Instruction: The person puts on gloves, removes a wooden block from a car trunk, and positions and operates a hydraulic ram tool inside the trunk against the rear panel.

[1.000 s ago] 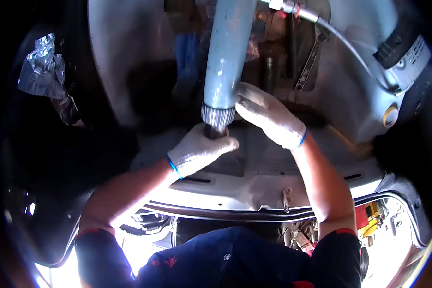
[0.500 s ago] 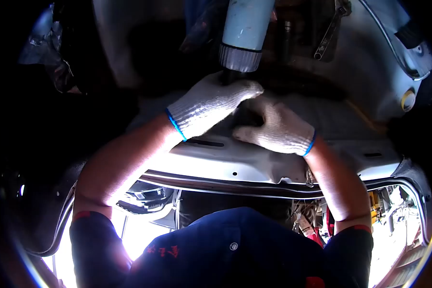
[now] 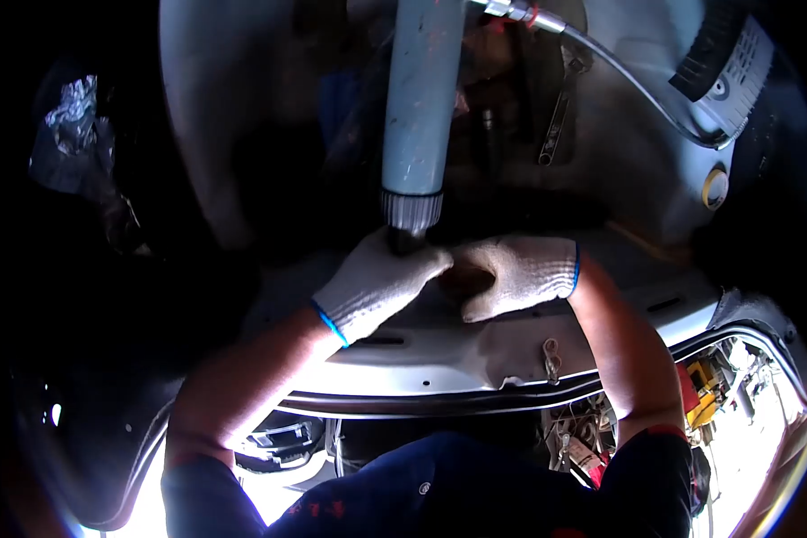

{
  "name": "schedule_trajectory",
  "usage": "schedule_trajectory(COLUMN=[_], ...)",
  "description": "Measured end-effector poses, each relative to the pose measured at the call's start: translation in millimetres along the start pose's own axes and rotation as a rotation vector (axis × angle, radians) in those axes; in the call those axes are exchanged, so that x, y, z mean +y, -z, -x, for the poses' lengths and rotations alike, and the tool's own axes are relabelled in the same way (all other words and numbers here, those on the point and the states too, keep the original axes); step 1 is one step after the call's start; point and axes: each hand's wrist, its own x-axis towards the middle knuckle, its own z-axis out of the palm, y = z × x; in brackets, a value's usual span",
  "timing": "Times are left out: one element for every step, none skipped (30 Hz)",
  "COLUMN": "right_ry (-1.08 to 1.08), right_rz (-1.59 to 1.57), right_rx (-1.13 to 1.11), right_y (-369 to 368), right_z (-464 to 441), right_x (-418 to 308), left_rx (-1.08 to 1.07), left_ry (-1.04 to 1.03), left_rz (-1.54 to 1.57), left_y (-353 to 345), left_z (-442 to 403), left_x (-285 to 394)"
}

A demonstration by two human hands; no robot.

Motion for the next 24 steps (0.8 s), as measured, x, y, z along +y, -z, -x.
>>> schedule_trajectory(right_ry=[-0.006, 0.005, -0.054, -0.112, -0.104, 0.013, 0.159, 0.133, 0.168, 0.201, 0.169, 0.135, -0.014, 0.129, 0.263, 0.363, 0.362, 0.356, 0.544, 0.476, 0.367, 0.254, 0.258, 0.261], right_rz=[0.031, 0.016, 0.035, 0.054, -0.017, -0.156, -0.266, -0.188, -0.164, -0.144, -0.028, 0.093, 0.337, 0.443, 0.565, 0.391, 0.343, 0.292, 0.410, 0.428, 0.442, 0.455, 0.445, 0.444], right_rx=[0.047, 0.074, 0.150, 0.225, 0.384, 0.597, 0.793, 0.865, 0.948, 1.029, 1.157, 1.281, 1.278, 1.380, 1.482, 1.602, 1.697, 1.785, 1.810, 1.757, 1.740, 1.717, 1.712, 1.712], right_y=[8, 22, 36, 51, 67, 76, 85, 105, 118, 129, 143, 161, 185, 212, 240, 256, 272, 279, 295, 312, 324, 332, 335, 335], right_z=[-2, 1, -2, -7, -21, -32, -42, -50, -53, -58, -71, -88, -104, -122, -140, -151, -156, -154, -159, -165, -169, -170, -169, -170], right_x=[5, 4, 3, 0, 11, 16, 21, 26, 25, 22, 25, 34, 45, 57, 70, 62, 56, 35, 37, 37, 34, 33, 33, 32], left_rx=[-0.011, -0.010, 0.000, 0.012, -0.042, -0.038, -0.038, -0.037, -0.029, -0.030, -0.036, -0.042, -0.043, -0.042, -0.041, -0.036, -0.055, -0.034, -0.031, -0.027, -0.051, -0.064, -0.055, -0.047], left_ry=[0.048, 0.046, 0.052, 0.059, 0.094, 0.081, 0.091, 0.101, 0.136, 0.129, 0.138, 0.145, 0.156, 0.143, 0.134, 0.120, 0.157, 0.128, 0.090, 0.051, 0.052, 0.062, 0.057, 0.048], left_rz=[-0.004, -0.033, -0.071, -0.108, -0.107, -0.068, -0.057, -0.048, -0.085, -0.042, -0.045, -0.045, -0.099, -0.026, -0.053, -0.082, -0.084, -0.089, -0.088, -0.090, -0.106, -0.105, -0.107, -0.111], left_y=[-1, -2, -2, -2, 1, 3, 3, 3, 1, 1, 2, 2, 3, 3, 3, 5, 6, 5, 4, 5, 7, 8, 7, 7], left_z=[1, 5, 4, 3, 5, 4, 5, 5, 6, 5, 6, 6, 8, 8, 9, 7, 5, 7, 6, 5, 4, 5, 5, 5], left_x=[4, 10, 7, 9, 15, 8, 8, 11, 19, 14, 13, 15, 25, 20, 19, 19, 19, 23, 18, 13, 11, 15, 15, 14])
